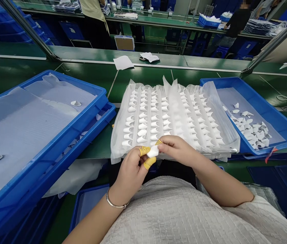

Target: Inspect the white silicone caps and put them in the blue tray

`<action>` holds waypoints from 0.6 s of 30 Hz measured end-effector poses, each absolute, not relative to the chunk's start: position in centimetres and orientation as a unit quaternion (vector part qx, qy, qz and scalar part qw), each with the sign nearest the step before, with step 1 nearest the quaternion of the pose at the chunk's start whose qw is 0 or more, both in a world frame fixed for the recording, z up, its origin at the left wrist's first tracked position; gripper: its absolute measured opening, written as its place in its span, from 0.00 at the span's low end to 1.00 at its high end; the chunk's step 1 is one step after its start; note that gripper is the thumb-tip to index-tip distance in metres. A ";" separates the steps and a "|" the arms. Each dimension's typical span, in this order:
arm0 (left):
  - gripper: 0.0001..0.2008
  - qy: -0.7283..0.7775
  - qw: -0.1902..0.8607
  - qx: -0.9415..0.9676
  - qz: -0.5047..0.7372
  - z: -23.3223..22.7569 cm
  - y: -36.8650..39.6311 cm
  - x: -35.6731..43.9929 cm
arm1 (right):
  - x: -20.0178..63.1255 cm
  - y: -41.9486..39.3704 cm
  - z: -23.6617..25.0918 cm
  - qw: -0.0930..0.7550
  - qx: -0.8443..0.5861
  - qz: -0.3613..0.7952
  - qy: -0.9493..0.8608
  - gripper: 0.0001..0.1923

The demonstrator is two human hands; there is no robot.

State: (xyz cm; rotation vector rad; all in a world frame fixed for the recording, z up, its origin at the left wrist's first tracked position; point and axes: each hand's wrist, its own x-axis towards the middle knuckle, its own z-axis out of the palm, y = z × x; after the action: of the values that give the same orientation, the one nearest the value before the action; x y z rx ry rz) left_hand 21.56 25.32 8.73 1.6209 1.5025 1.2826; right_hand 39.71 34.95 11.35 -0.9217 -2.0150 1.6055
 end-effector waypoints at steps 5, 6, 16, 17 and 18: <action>0.09 0.574 0.377 0.535 0.492 8.7 25.3 21.7 | 39.7 34.7 11.9 0.211 -0.317 0.568 -0.730 0.17; 0.10 0.576 0.401 0.514 0.493 8.7 25.3 21.7 | 39.7 34.6 11.9 0.218 -0.313 0.563 -0.734 0.15; 0.10 0.566 0.427 0.492 0.506 8.2 25.2 21.5 | 39.8 34.6 11.2 0.230 -0.302 0.465 -0.800 0.15; 0.09 0.565 0.405 0.513 0.504 8.2 25.2 21.5 | 39.7 34.6 11.2 0.220 -0.310 0.474 -0.794 0.15; 0.08 0.564 0.379 0.535 0.502 8.2 25.2 21.4 | 39.5 34.6 11.3 0.210 -0.316 0.483 -0.789 0.17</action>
State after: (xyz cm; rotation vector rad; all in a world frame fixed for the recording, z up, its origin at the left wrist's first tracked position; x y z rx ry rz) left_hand 21.43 25.18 8.15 1.3669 1.4399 1.2829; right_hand 39.53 34.57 11.27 -0.8783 -2.1946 1.3425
